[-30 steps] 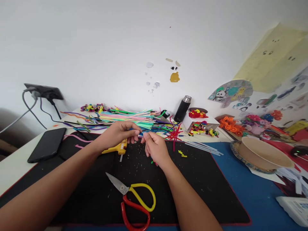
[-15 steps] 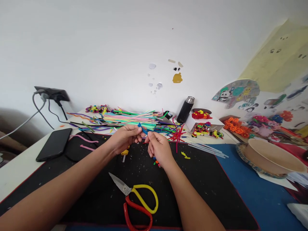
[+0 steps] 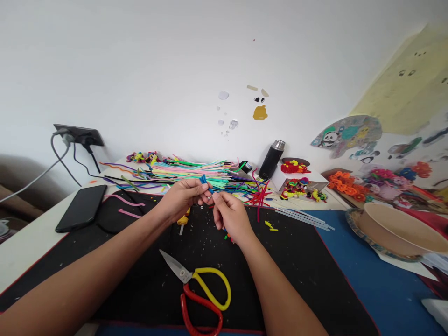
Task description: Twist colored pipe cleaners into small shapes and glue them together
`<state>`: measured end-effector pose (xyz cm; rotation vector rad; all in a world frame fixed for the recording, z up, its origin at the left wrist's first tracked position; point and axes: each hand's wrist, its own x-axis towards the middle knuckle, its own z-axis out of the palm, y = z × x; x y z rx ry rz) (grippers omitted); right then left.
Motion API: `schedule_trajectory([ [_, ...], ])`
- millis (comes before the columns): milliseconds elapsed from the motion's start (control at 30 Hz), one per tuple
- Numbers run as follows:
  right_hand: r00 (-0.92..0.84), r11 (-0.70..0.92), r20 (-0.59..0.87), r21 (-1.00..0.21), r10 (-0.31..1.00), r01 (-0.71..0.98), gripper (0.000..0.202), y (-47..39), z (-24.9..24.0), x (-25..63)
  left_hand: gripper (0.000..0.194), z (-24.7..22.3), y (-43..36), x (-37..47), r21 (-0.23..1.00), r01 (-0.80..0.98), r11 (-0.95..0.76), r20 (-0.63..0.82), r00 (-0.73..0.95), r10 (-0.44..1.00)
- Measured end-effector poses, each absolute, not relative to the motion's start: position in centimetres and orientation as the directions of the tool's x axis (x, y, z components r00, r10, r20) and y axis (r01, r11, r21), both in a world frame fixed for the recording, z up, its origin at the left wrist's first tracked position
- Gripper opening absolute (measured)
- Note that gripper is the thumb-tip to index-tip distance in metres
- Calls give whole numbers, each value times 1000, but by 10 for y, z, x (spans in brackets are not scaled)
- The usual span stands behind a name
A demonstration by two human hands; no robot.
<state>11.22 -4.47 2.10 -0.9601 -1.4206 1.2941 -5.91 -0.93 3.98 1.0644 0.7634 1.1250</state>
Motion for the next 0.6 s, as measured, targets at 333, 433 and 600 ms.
schedule_trajectory([
  [333,-194,164,167,-986,967,-33,37,-44,21,113,35,39,-9,-62,898,-411,157,-11,336,942],
  [433,-208,159,166,-986,964,-52,36,-44,21,114,37,41,-8,-66,910,-384,157,-12,354,935],
  [600,-225,149,155,-988,962,-42,37,-44,21,114,37,50,-8,-74,963,-241,120,-23,370,929],
])
